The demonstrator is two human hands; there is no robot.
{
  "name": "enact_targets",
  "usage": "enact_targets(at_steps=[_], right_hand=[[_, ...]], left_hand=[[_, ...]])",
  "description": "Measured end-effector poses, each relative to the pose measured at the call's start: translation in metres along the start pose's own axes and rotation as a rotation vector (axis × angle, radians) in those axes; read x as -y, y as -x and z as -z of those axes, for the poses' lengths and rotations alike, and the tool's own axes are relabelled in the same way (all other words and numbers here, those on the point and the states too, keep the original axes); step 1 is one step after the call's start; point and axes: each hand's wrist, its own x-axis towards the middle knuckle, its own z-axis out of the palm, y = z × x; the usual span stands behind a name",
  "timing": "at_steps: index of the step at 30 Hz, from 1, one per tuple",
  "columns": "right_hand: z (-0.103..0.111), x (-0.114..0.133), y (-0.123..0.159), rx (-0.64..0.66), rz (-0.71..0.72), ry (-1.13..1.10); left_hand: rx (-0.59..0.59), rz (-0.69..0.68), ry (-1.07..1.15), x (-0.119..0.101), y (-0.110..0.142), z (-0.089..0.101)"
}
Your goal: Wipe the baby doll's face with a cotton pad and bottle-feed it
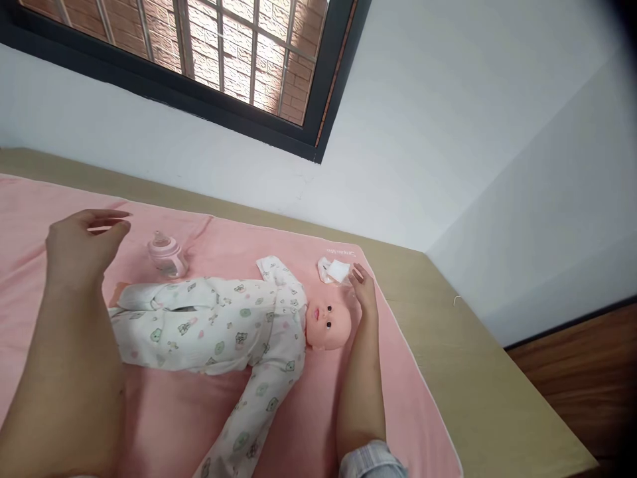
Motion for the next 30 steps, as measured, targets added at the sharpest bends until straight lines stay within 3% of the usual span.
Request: enact_targets(at_steps=[4, 7, 10, 14, 17, 23, 30], right_hand=[[0.011, -0.006, -0.001, -0.097, 0.048, 0.114], [0.019, -0.012, 0.001, -0.170, 0.034, 0.269], [0.024, -0.018, 0.003, -0.219, 0.004, 0.378], [0.026, -0.024, 0.005, -0.135, -0.066, 0.441], [0.025, -0.025, 0.008, -0.046, -0.117, 0.450], [0.024, -0.027, 0.010, 0.106, -0.211, 0.457], [0.027, -0.019, 0.011, 0.105, -0.221, 0.494]], left_hand=[[-0.111, 0.087, 0.012, 0.004, 0.003, -0.012], [-0.079, 0.028, -0.067, 0.015, -0.001, -0.018], [0.048, 0.067, -0.171, 0.033, -0.011, -0.024], [0.212, 0.053, -0.196, 0.050, -0.022, -0.034], [0.262, -0.013, -0.221, 0.055, -0.025, -0.040], [0.266, -0.021, -0.286, 0.063, -0.025, -0.050], [0.217, -0.022, -0.287, 0.060, -0.019, -0.055]])
